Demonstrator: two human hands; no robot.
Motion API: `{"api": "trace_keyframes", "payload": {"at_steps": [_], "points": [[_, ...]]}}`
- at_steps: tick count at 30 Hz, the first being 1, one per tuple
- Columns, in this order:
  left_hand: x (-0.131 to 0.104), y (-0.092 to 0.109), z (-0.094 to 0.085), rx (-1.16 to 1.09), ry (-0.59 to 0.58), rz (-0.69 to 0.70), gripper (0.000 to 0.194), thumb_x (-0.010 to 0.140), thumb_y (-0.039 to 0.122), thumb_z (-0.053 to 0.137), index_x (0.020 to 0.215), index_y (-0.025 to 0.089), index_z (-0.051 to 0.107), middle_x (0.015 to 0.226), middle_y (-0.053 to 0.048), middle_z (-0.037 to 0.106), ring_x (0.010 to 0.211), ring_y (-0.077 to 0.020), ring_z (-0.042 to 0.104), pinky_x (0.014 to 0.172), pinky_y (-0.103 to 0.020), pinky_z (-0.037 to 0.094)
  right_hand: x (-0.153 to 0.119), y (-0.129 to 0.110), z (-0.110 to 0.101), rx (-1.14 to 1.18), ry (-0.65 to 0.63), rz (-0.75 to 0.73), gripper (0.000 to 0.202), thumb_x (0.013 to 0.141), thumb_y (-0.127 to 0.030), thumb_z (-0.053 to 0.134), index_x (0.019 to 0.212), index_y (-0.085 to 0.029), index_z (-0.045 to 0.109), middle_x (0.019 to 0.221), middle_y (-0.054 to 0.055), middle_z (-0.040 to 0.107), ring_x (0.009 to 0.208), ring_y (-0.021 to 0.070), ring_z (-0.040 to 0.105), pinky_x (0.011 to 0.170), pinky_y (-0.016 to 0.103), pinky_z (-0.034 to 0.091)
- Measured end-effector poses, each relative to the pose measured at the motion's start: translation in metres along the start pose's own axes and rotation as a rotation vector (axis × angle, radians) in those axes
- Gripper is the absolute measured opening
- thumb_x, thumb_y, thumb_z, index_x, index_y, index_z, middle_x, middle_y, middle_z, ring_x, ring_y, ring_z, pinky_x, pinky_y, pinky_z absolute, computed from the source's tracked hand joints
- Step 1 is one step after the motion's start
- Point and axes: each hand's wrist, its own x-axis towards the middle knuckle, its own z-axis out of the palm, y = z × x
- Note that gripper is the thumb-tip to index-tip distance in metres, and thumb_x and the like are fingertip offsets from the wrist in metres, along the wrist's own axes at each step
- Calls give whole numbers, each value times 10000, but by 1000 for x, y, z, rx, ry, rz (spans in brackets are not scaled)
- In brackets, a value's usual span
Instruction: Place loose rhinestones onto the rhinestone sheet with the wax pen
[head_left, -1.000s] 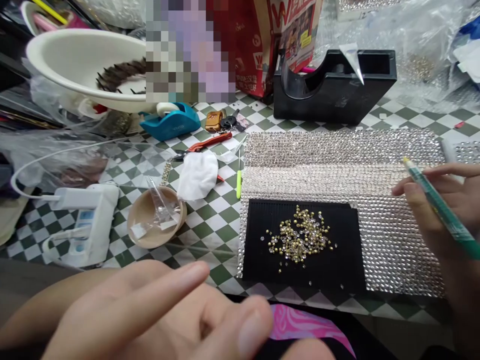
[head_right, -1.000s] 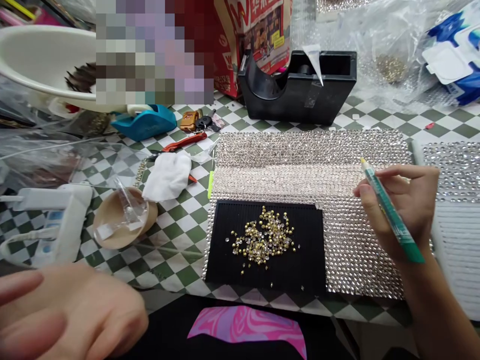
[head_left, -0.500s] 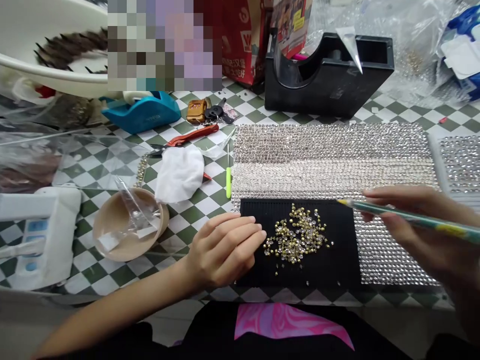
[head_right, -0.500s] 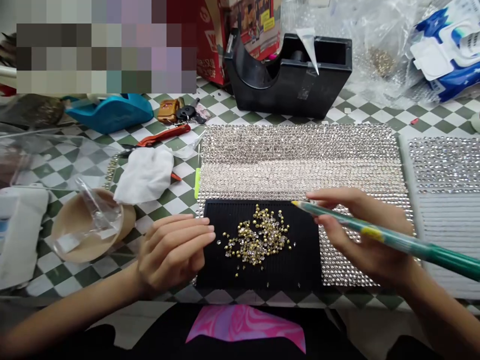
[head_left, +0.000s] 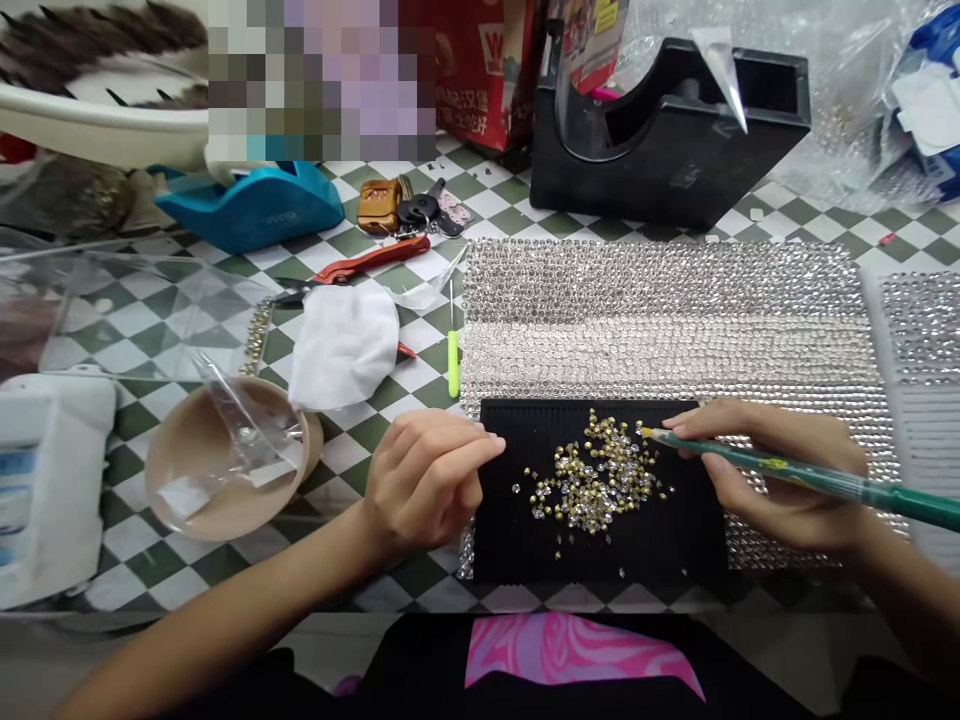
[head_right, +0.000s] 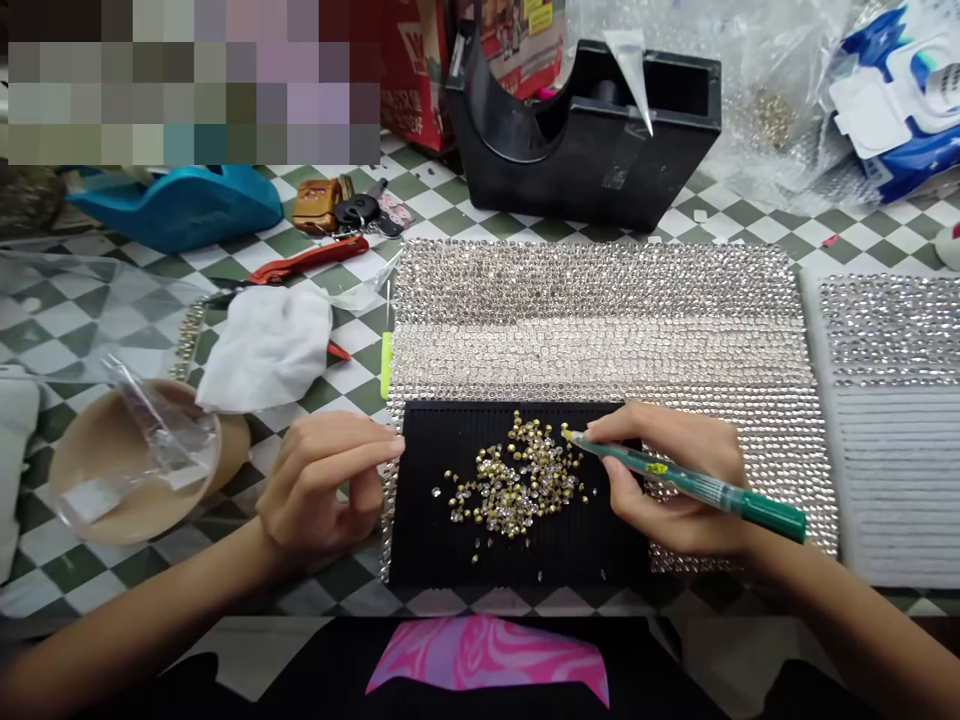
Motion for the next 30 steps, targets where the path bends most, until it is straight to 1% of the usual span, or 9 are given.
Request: {"api": "trace_keyframes", "payload": {"at_steps": [5,9,12,14,16,19,23,26,30], "points": [[-1,-1,2,-16,19,-18,189,924,12,470,994,126,603,830,-64,665,775,-177,655,713,-317,547,3,-3,1,-62,3,-43,154,844,-112,539,942,-190,630,867,-6,722,778,91,715,652,156,573],[-2,0,3,-25,19,-21,189,929,11,471,998,126,604,829,-62,665,773,-176,653,706,-315,547,-1,-1,-3,4,7,16,166,851,-112,554,964,-198,639,919,-3,725,834,103,720,693,168,583],[-3,0,2,-27,6,-28,193,931,14,470,1007,134,601,834,-57,670,779,-173,653,707,-315,554,2,9,-6,-4,108,81,200,851,-129,607,1013,-231,665,919,-16,720,778,109,707,658,215,579],[-3,0,2,-30,5,-30,195,927,11,470,1008,131,600,834,-59,668,781,-174,654,713,-317,554,11,19,-6,-45,206,109,225,840,-141,651,1033,-253,683,915,-19,716,757,118,697,646,248,568],[-3,0,2,-32,6,-31,193,924,11,469,1006,126,601,831,-61,666,777,-175,654,712,-319,553,23,28,-2,-46,252,124,234,843,-148,659,1044,-265,689,942,-14,716,798,131,699,685,273,572],[-3,-1,2,-31,3,-33,194,927,19,465,1001,136,601,827,-57,671,768,-174,657,695,-317,554,44,35,6,-39,222,67,218,865,-164,643,1057,-259,685,982,-13,719,832,122,701,719,262,582],[-4,-1,2,-32,10,-39,197,931,22,459,999,141,599,824,-53,672,758,-170,656,678,-314,551,63,34,18,-117,168,-45,152,887,-200,624,1015,-222,704,979,-5,730,839,120,706,766,261,598],[-4,-1,1,-39,14,-46,194,928,14,463,1002,128,601,828,-57,669,769,-171,653,686,-317,548,67,34,24,-161,162,-75,135,893,-207,618,991,-204,712,958,3,733,836,125,704,784,277,593],[-4,-1,0,-52,4,-48,169,943,39,476,999,131,607,840,-60,669,783,-173,651,694,-322,549,68,35,27,-205,174,-88,129,891,-199,624,983,-185,713,924,7,733,796,114,688,752,266,573]]}}
